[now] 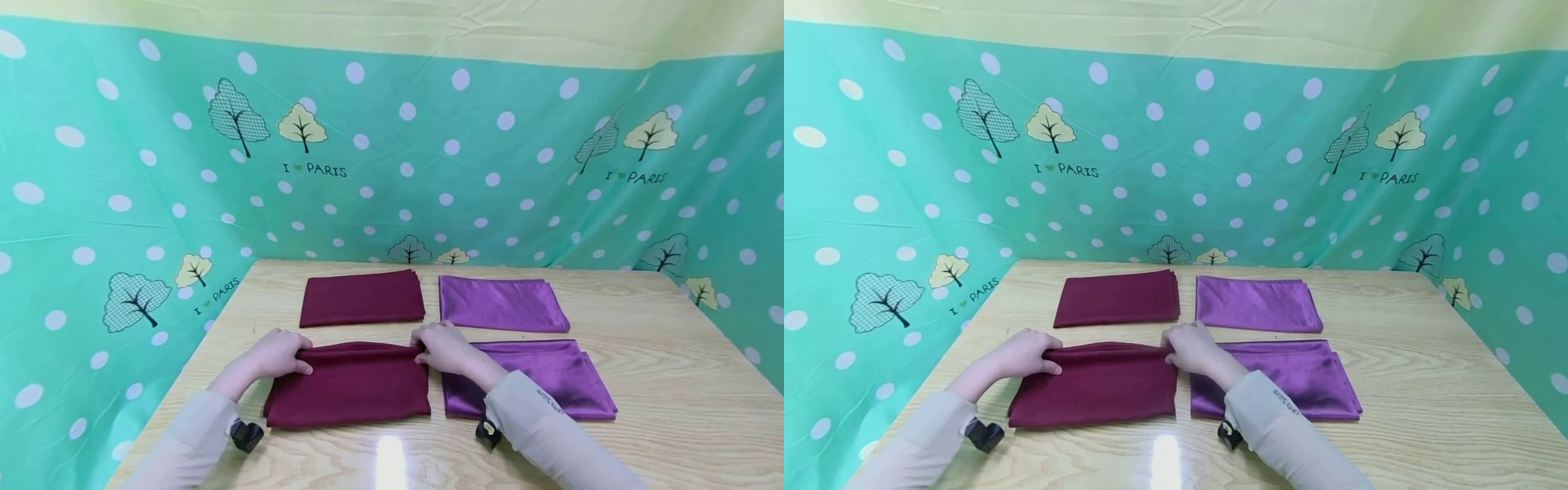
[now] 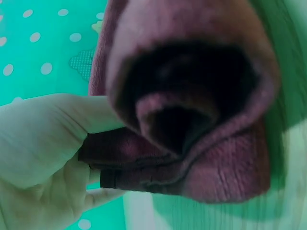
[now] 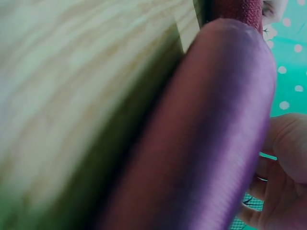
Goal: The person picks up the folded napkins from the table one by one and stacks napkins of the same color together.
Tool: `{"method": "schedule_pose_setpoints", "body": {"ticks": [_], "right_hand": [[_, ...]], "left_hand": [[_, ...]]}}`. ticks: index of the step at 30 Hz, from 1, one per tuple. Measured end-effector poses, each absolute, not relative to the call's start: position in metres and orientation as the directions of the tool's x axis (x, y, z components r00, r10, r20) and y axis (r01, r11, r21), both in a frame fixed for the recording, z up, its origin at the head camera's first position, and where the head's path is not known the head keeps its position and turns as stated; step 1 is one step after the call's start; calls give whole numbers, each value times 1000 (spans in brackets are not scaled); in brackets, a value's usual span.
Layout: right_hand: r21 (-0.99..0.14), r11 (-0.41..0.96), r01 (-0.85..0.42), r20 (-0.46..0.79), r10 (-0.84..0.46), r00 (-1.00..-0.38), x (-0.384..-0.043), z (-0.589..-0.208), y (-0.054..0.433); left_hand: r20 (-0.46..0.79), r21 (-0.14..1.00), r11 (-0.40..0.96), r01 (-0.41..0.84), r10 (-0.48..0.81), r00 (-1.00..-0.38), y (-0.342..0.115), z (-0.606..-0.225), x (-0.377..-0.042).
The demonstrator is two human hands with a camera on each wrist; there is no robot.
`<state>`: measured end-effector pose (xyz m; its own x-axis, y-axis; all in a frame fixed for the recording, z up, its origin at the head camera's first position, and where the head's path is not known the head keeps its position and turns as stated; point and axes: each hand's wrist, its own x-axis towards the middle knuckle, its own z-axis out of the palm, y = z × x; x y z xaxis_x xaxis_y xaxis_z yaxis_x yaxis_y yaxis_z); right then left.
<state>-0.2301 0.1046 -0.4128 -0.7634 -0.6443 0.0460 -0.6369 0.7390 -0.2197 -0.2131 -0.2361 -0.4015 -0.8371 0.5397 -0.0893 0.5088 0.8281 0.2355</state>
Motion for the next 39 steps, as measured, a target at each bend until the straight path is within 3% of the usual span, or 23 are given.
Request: {"method": "schedule_pose_setpoints", "body": {"ticks": [8, 16, 22, 27, 39], "right_hand": [[-236, 719, -654, 32, -667, -744, -233, -406, 106], [-313, 713, -628, 9, -659, -752, -236, -397, 110], [-325, 727, -605, 23, -633, -774, -242, -388, 116], [-315, 706, -634, 55, -653, -755, -248, -382, 120], [-422, 669, -612, 121, -628, -769, -264, -372, 127]], "left_hand": [[-46, 236, 811, 535, 559, -828, -242, -400, -213], [-25, 323, 778, 539, 576, -817, -245, -394, -213], [-20, 349, 778, 523, 564, -825, -246, -391, -218], [-15, 364, 777, 514, 557, -830, -244, -388, -223], [47, 486, 757, 436, 476, -878, -243, -379, -237]]}}
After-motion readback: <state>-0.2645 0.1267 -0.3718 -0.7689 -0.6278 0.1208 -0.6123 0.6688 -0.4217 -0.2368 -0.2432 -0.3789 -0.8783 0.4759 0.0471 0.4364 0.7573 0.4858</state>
